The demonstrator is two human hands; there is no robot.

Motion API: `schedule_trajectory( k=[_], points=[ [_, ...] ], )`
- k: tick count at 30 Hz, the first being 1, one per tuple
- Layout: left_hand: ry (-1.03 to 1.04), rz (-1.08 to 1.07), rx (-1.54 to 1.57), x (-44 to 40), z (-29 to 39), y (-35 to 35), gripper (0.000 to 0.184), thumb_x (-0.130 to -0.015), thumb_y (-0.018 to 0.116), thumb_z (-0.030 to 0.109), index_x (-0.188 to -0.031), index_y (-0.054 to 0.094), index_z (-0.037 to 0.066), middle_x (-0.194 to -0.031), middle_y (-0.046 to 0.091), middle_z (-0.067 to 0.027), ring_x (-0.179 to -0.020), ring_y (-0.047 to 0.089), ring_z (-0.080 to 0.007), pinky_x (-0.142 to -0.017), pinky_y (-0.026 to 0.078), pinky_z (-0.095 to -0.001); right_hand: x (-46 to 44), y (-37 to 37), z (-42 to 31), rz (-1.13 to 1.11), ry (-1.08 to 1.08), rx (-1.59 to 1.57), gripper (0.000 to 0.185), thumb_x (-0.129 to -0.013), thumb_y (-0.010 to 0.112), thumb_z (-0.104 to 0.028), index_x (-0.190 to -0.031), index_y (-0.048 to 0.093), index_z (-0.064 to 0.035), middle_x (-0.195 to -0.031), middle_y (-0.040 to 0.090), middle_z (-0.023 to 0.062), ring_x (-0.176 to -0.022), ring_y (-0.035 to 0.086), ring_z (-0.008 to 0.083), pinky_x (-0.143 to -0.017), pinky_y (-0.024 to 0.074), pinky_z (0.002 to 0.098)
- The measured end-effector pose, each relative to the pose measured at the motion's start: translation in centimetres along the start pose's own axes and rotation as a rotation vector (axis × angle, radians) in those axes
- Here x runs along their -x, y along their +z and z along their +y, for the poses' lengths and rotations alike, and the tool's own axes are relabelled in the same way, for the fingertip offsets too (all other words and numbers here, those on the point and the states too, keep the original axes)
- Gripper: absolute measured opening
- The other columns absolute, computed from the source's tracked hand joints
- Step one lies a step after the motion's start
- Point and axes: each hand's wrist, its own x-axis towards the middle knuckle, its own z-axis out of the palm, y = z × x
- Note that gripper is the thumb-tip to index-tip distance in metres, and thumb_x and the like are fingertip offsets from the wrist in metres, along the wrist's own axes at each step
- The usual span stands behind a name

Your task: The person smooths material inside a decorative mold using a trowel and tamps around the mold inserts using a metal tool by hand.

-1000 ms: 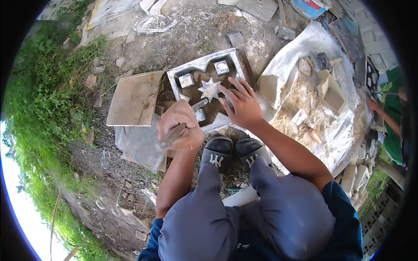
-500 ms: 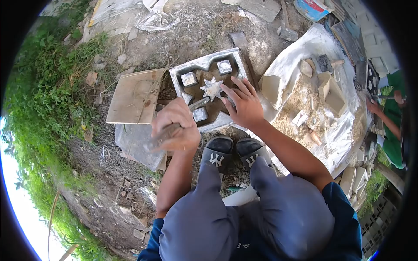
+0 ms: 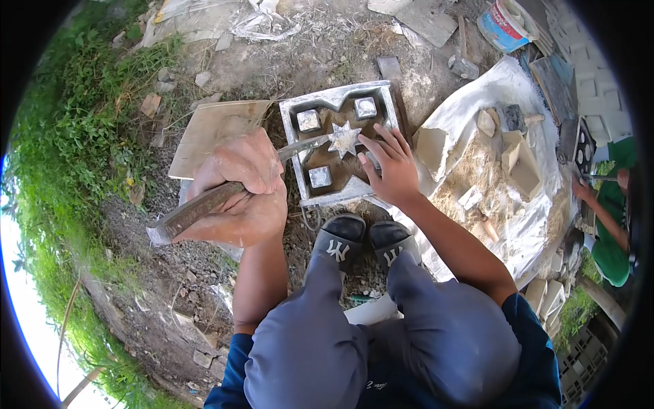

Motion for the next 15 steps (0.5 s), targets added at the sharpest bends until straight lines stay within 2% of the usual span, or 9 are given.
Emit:
schedule_trajectory(
  k=[5, 7, 8, 9, 10, 11, 12, 13, 15],
  points=[
    [-0.064, -0.032, 0.157, 0.7, -1.1, 0.6, 0.092, -0.083, 0.022, 0.089, -0.064, 0.050, 0.004, -0.055, 0.048, -0.0057, -0.046, 0.042, -0.0155, -0.045, 0.032, -0.0274, -2.9, -4.0, -2.9, 0.083, 0.025, -0.273, 0.045, -0.091, 0.068, -0.020, -0.135, 0.058, -0.0116, -0.129, 0.062, 0.0100, -0.130, 0.051, 0.0301, -0.114, 0.0350, 0.0476],
    [-0.089, -0.016, 0.207, 1.1, -1.3, 1.3, 0.091, -0.083, 0.024, 0.089, -0.064, 0.051, 0.004, -0.055, 0.048, -0.0057, -0.046, 0.042, -0.0155, -0.045, 0.032, -0.0273, -5.4, -5.9, -5.1, -0.076, -0.196, -0.543, 0.052, -0.088, 0.071, -0.017, -0.137, 0.056, -0.0116, -0.132, 0.059, 0.0102, -0.129, 0.051, 0.0314, -0.111, 0.0385, 0.0470],
    [-0.111, -0.049, 0.229, 1.0, -1.4, 1.6, 0.091, -0.085, 0.026, 0.088, -0.064, 0.051, 0.003, -0.055, 0.049, -0.0060, -0.046, 0.043, -0.0157, -0.045, 0.032, -0.0277, -6.4, -6.3, -5.9, -0.083, -0.319, -0.566, 0.049, -0.087, 0.072, -0.015, -0.133, 0.056, -0.0077, -0.127, 0.061, 0.0128, -0.123, 0.055, 0.0351, -0.104, 0.0443, 0.0456],
    [-0.134, -0.084, 0.252, 0.9, -1.5, 1.8, 0.090, -0.086, 0.027, 0.086, -0.065, 0.052, 0.003, -0.055, 0.050, -0.0064, -0.046, 0.044, -0.0160, -0.045, 0.033, -0.0280, -6.7, -5.8, -5.7, -0.084, -0.322, -0.564, 0.049, -0.087, 0.072, -0.015, -0.133, 0.056, -0.0077, -0.127, 0.061, 0.0128, -0.123, 0.055, 0.0351, -0.104, 0.0443, 0.0456],
    [-0.129, -0.083, 0.255, 0.8, -1.7, 1.7, 0.090, -0.086, 0.027, 0.086, -0.065, 0.052, 0.003, -0.055, 0.050, -0.0064, -0.046, 0.044, -0.0160, -0.045, 0.033, -0.0280, -7.0, -5.2, -5.3, -0.202, -0.329, -0.617, 0.044, -0.087, 0.070, -0.012, -0.128, 0.056, -0.0054, -0.123, 0.062, 0.0145, -0.119, 0.056, 0.0371, -0.101, 0.0458, 0.0455],
    [-0.120, -0.159, 0.251, 0.8, -2.0, 1.4, 0.091, -0.088, 0.019, 0.085, -0.068, 0.053, 0.003, -0.058, 0.051, -0.0083, -0.049, 0.046, -0.0184, -0.048, 0.037, -0.0305, -7.1, -4.9, -5.0, -0.323, -0.335, -0.669, 0.038, -0.088, 0.069, -0.009, -0.124, 0.057, -0.0030, -0.120, 0.062, 0.0161, -0.115, 0.057, 0.0390, -0.097, 0.0473, 0.0455],
    [-0.110, -0.196, 0.249, 0.3, -1.9, 1.4, 0.092, -0.088, 0.014, 0.084, -0.070, 0.054, 0.003, -0.060, 0.051, -0.0092, -0.050, 0.046, -0.0197, -0.050, 0.039, -0.0318, -7.1, -5.5, -5.6, -0.287, -0.302, -0.651, 0.029, -0.088, 0.065, -0.003, -0.116, 0.056, 0.0001, -0.113, 0.063, 0.0182, -0.107, 0.059, 0.0406, -0.089, 0.0500, 0.0449],
    [-0.101, -0.232, 0.247, -0.2, -1.9, 1.5, 0.094, -0.089, 0.010, 0.084, -0.071, 0.054, 0.003, -0.061, 0.051, -0.0101, -0.051, 0.047, -0.0209, -0.051, 0.041, -0.0330, -7.0, -5.6, -5.4, -0.290, -0.308, -0.646, 0.029, -0.088, 0.065, -0.003, -0.116, 0.056, 0.0001, -0.113, 0.063, 0.0182, -0.107, 0.059, 0.0406, -0.089, 0.0500, 0.0449],
    [-0.023, -0.364, -0.021, -1.4, -1.4, 1.6, 0.096, -0.091, 0.011, 0.081, -0.086, 0.061, -0.001, -0.077, 0.061, -0.0170, -0.070, 0.060, -0.0291, -0.070, 0.052, -0.0418, -6.5, -5.6, -4.7, -0.165, -0.275, -0.698, 0.031, -0.088, 0.063, 0.001, -0.117, 0.055, -0.0004, -0.113, 0.062, 0.0185, -0.106, 0.059, 0.0402, -0.085, 0.0510, 0.0432]
  ],
)
